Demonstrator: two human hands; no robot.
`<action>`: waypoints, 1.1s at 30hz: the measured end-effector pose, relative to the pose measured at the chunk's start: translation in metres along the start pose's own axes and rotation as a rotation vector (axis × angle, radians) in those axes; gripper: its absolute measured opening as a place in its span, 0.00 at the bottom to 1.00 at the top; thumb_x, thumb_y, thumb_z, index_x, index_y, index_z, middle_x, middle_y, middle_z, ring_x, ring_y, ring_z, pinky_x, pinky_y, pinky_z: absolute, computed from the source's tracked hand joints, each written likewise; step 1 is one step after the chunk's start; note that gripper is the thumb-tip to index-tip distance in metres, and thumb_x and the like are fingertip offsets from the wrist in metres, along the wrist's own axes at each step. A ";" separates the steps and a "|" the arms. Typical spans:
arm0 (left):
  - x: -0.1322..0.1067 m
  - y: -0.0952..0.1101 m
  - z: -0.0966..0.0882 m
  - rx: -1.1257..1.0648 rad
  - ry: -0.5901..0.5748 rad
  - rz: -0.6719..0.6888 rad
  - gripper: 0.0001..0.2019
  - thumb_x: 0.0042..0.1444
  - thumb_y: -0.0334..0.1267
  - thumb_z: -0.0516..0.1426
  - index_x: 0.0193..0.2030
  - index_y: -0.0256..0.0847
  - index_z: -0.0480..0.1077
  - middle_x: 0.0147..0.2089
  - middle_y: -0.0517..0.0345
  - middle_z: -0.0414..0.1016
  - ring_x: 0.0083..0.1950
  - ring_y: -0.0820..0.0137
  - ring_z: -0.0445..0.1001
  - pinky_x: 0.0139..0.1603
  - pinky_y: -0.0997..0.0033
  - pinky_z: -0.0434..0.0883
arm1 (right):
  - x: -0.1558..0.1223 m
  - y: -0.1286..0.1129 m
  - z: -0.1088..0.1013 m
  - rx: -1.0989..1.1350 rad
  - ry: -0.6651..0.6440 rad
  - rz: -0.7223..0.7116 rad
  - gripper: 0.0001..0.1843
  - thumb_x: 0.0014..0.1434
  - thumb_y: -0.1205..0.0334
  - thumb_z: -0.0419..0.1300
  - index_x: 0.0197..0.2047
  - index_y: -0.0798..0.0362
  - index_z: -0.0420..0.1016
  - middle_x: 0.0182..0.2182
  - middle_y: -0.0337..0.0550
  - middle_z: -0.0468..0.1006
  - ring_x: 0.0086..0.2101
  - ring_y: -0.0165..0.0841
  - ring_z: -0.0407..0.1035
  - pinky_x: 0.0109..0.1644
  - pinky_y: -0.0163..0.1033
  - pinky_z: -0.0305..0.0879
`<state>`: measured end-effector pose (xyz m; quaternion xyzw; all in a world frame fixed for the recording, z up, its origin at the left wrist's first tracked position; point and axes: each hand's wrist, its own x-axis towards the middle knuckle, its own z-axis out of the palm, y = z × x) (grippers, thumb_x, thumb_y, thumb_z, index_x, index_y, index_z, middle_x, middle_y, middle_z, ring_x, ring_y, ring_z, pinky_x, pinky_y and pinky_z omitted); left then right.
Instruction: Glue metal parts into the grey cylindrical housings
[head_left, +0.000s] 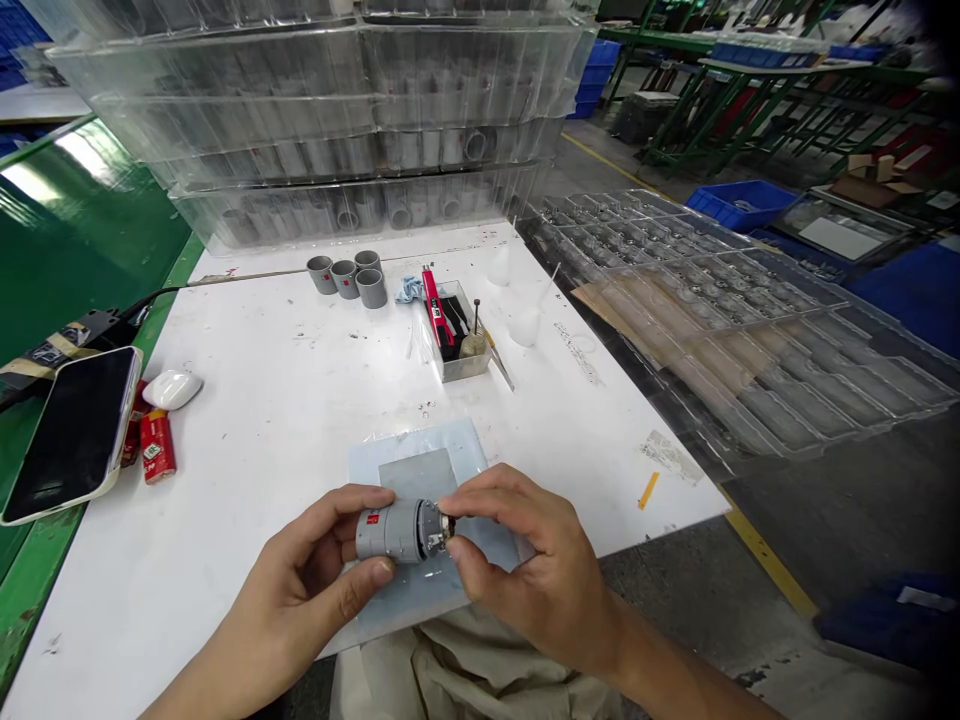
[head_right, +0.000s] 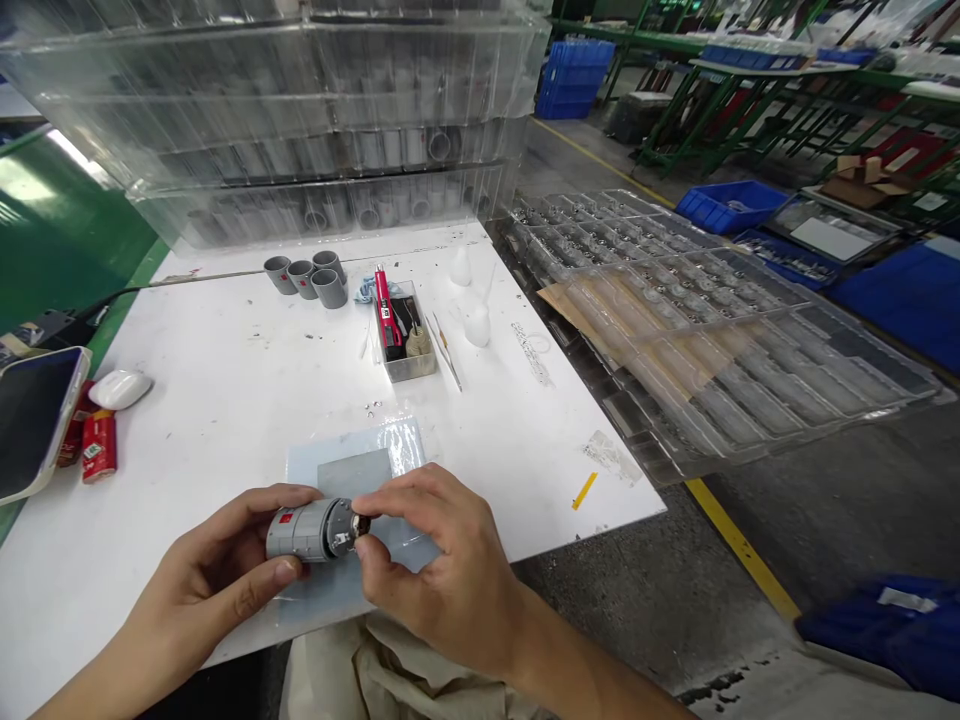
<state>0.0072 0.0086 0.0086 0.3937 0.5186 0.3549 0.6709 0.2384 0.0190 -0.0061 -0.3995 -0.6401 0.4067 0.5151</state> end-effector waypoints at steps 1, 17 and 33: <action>0.000 0.000 0.000 -0.004 -0.003 0.000 0.19 0.59 0.43 0.71 0.56 0.46 0.77 0.45 0.56 0.81 0.45 0.69 0.78 0.43 0.80 0.77 | 0.000 0.000 0.000 0.001 -0.001 -0.002 0.15 0.64 0.68 0.65 0.51 0.45 0.86 0.42 0.42 0.79 0.40 0.46 0.75 0.45 0.48 0.75; 0.000 -0.002 -0.004 0.032 -0.015 0.002 0.18 0.60 0.44 0.71 0.55 0.48 0.78 0.48 0.57 0.81 0.47 0.70 0.76 0.45 0.82 0.76 | 0.000 0.000 0.000 0.045 -0.024 -0.031 0.14 0.65 0.70 0.65 0.51 0.52 0.86 0.42 0.44 0.79 0.41 0.43 0.75 0.46 0.44 0.73; 0.000 0.014 -0.015 0.606 0.076 0.283 0.16 0.63 0.50 0.67 0.56 0.58 0.78 0.54 0.60 0.77 0.44 0.71 0.77 0.40 0.82 0.78 | -0.004 -0.015 -0.002 0.179 -0.203 0.513 0.17 0.73 0.60 0.63 0.63 0.52 0.79 0.34 0.39 0.82 0.29 0.38 0.74 0.32 0.37 0.70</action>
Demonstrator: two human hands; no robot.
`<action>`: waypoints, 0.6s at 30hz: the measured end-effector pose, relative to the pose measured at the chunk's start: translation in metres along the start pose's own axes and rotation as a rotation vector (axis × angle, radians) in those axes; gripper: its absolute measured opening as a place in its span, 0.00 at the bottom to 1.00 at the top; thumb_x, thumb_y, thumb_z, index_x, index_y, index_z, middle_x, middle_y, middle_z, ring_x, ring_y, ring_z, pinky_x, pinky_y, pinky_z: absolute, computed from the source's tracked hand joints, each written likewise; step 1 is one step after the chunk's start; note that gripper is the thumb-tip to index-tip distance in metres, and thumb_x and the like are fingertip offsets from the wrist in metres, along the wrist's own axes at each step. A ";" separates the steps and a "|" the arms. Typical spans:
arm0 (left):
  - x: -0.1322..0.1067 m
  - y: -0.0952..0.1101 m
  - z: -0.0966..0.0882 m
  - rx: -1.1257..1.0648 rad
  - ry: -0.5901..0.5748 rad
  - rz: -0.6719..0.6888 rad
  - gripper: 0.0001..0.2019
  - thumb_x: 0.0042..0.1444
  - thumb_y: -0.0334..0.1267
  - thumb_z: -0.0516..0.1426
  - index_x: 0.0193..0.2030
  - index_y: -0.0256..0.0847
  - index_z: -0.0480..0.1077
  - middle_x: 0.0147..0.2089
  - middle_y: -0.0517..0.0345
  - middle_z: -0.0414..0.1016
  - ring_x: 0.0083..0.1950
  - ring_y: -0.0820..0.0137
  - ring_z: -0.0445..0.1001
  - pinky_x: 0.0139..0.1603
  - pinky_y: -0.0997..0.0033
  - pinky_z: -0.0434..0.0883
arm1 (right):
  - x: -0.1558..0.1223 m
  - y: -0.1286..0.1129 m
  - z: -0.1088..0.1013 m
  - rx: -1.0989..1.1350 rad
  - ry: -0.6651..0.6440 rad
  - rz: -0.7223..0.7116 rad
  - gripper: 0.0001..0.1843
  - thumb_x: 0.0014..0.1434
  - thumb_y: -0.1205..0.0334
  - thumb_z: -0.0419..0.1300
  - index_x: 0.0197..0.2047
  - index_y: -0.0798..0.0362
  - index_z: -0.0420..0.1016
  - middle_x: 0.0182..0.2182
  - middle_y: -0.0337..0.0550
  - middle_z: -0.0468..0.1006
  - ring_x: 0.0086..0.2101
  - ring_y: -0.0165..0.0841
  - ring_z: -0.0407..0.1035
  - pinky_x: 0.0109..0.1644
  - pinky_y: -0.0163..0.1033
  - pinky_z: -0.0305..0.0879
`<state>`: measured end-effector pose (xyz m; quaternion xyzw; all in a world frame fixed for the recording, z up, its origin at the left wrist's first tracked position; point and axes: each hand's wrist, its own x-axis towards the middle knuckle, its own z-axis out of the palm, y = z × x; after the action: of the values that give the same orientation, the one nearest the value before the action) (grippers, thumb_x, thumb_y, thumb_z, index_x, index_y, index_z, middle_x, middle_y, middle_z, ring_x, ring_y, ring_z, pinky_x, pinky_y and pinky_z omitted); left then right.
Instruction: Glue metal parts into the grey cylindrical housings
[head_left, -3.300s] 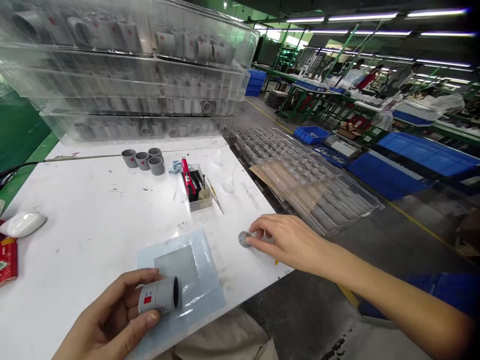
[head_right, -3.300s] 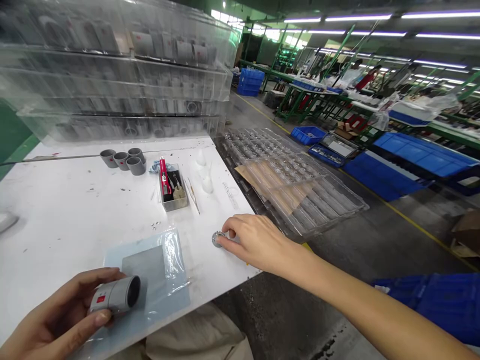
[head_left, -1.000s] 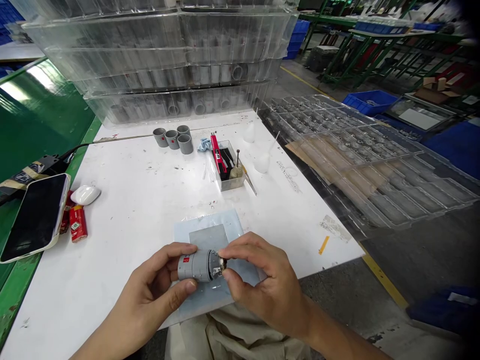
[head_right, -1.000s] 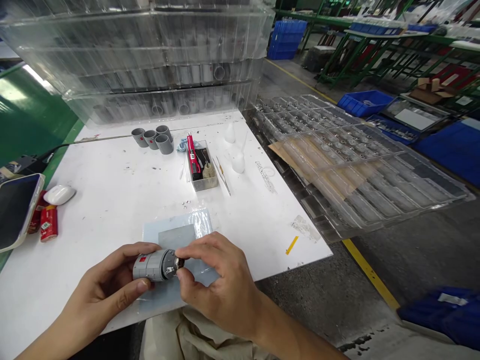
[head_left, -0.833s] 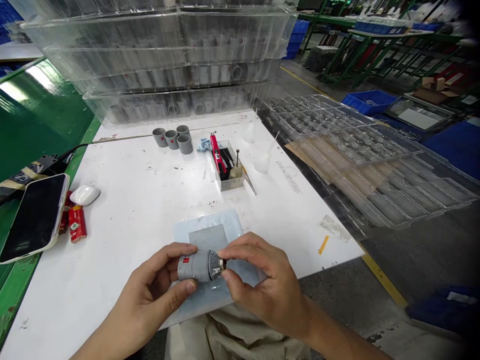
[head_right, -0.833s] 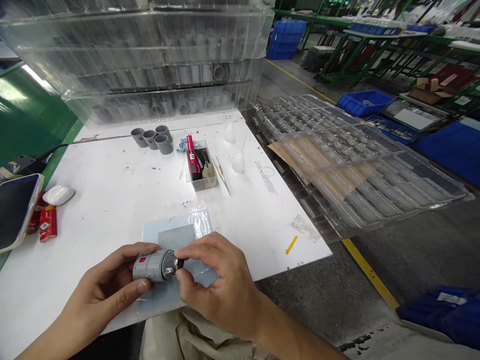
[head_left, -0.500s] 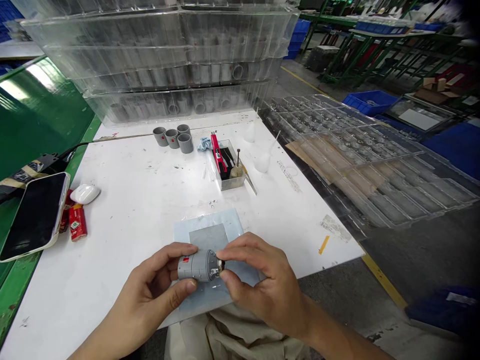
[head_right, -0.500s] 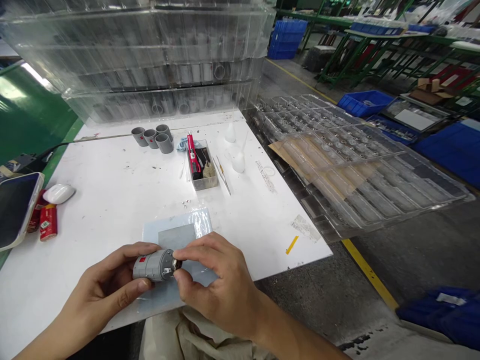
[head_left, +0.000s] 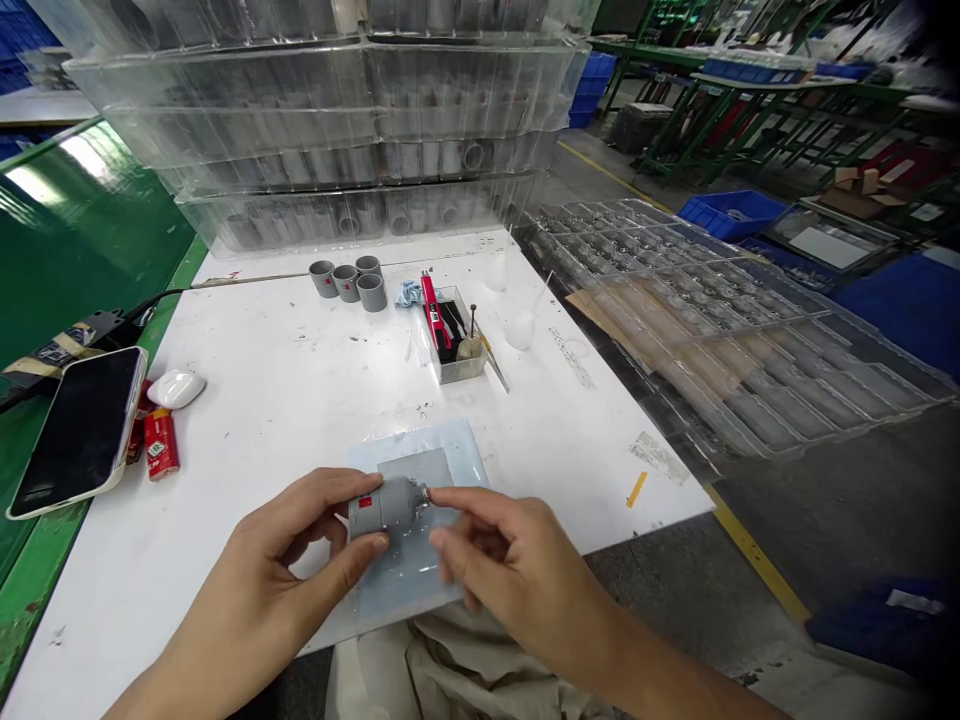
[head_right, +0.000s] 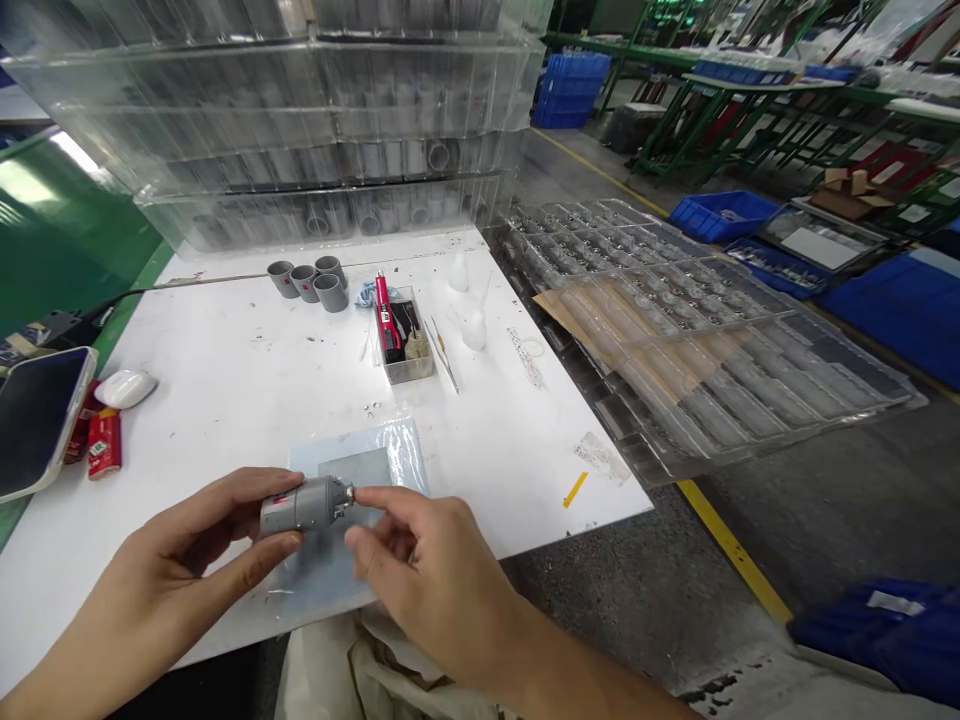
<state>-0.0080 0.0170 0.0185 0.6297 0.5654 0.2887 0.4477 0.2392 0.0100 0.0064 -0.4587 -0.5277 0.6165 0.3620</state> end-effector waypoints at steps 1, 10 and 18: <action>0.001 0.003 -0.002 0.095 -0.027 0.037 0.15 0.65 0.50 0.65 0.58 0.60 0.77 0.55 0.60 0.76 0.41 0.72 0.76 0.35 0.82 0.76 | -0.001 0.000 -0.001 0.064 -0.110 0.125 0.23 0.75 0.59 0.62 0.70 0.53 0.72 0.32 0.39 0.82 0.25 0.36 0.73 0.28 0.35 0.68; 0.018 0.032 -0.004 0.465 -0.192 0.138 0.15 0.70 0.45 0.54 0.60 0.60 0.73 0.56 0.60 0.69 0.33 0.75 0.76 0.30 0.72 0.72 | 0.003 0.002 -0.008 0.063 -0.256 0.249 0.26 0.80 0.60 0.58 0.76 0.57 0.62 0.32 0.42 0.83 0.21 0.33 0.70 0.24 0.30 0.64; 0.029 0.035 0.010 0.401 -0.222 0.209 0.36 0.61 0.31 0.58 0.72 0.67 0.56 0.54 0.65 0.74 0.45 0.69 0.78 0.46 0.67 0.74 | 0.054 -0.035 -0.059 -0.355 0.280 -0.289 0.14 0.76 0.56 0.63 0.57 0.55 0.80 0.28 0.36 0.79 0.25 0.37 0.71 0.29 0.36 0.65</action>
<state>0.0225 0.0445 0.0415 0.7887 0.4906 0.1444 0.3411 0.2768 0.0850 0.0293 -0.5157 -0.6322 0.3869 0.4296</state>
